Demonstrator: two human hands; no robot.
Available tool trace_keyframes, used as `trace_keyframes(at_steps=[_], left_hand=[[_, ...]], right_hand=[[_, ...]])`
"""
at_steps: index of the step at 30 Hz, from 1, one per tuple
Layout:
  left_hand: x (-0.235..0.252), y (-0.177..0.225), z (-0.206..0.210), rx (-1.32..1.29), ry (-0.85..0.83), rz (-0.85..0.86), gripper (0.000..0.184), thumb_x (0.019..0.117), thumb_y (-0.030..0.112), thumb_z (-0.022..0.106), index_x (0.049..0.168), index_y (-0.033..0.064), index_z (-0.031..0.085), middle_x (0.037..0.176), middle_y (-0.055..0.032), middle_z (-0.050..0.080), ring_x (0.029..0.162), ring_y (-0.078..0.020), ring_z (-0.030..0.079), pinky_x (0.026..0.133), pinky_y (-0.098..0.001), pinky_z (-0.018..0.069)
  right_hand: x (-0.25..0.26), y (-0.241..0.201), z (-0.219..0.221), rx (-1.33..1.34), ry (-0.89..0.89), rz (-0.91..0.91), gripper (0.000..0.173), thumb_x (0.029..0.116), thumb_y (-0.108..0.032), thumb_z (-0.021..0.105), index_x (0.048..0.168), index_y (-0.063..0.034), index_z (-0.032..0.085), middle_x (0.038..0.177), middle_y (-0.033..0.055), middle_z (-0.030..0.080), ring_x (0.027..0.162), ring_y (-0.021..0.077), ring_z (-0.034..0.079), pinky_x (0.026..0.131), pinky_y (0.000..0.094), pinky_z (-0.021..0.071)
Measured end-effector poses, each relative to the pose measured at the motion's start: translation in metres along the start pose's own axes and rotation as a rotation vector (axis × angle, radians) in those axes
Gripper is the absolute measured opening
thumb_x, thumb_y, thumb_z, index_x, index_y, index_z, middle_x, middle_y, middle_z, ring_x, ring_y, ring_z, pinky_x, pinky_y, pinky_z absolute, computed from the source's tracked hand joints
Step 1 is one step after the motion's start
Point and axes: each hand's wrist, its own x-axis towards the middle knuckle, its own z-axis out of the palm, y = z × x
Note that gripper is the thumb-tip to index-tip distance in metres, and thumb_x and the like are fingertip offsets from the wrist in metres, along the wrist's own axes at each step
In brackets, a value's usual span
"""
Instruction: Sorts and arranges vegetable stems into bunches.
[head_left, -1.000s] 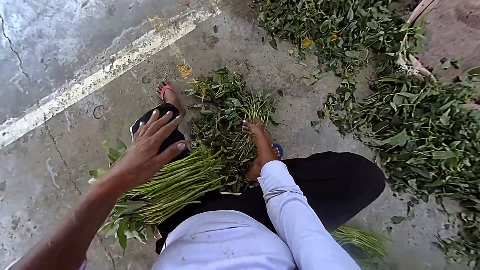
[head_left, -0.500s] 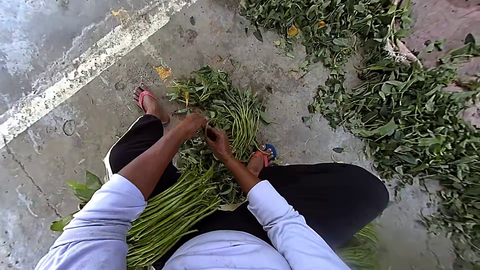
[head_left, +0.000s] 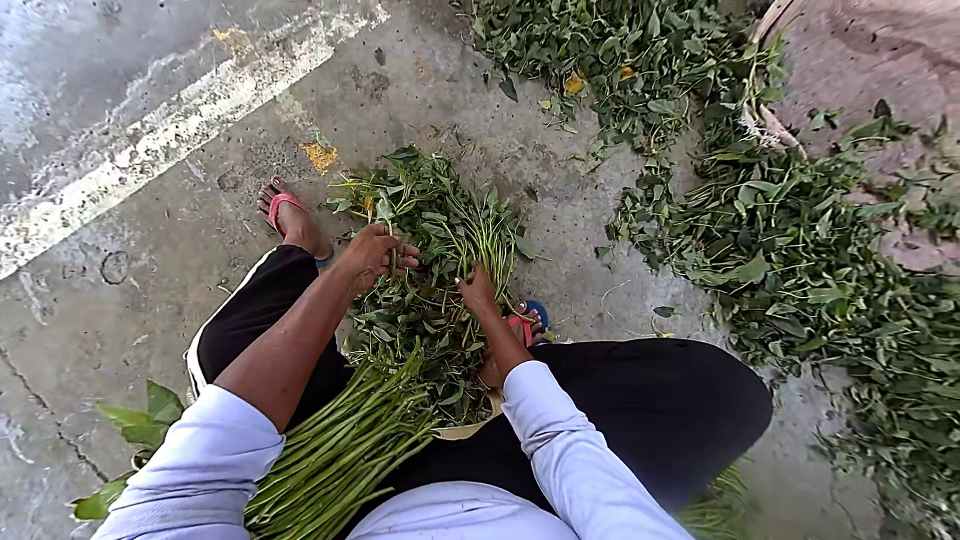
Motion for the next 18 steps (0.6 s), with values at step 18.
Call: trace_keyframes(at_steps=[18], left_hand=[[0.008,-0.014,0.006,0.156,0.023,-0.032,0.030,0.1101,0.017,0.045,0.137,0.0039,0.048,0.103,-0.0129,0.071,0.083,-0.0171,0.069,0.073,-0.0322,0.0560]], right_hand=[[-0.075,-0.076,0.029,0.287,-0.293,-0.528,0.030,0.1000,-0.005,0.061,0.128,0.0055,0.059,0.110,0.0195,0.069,0.092,0.0268,0.069,0.085,0.0437,0.0572]])
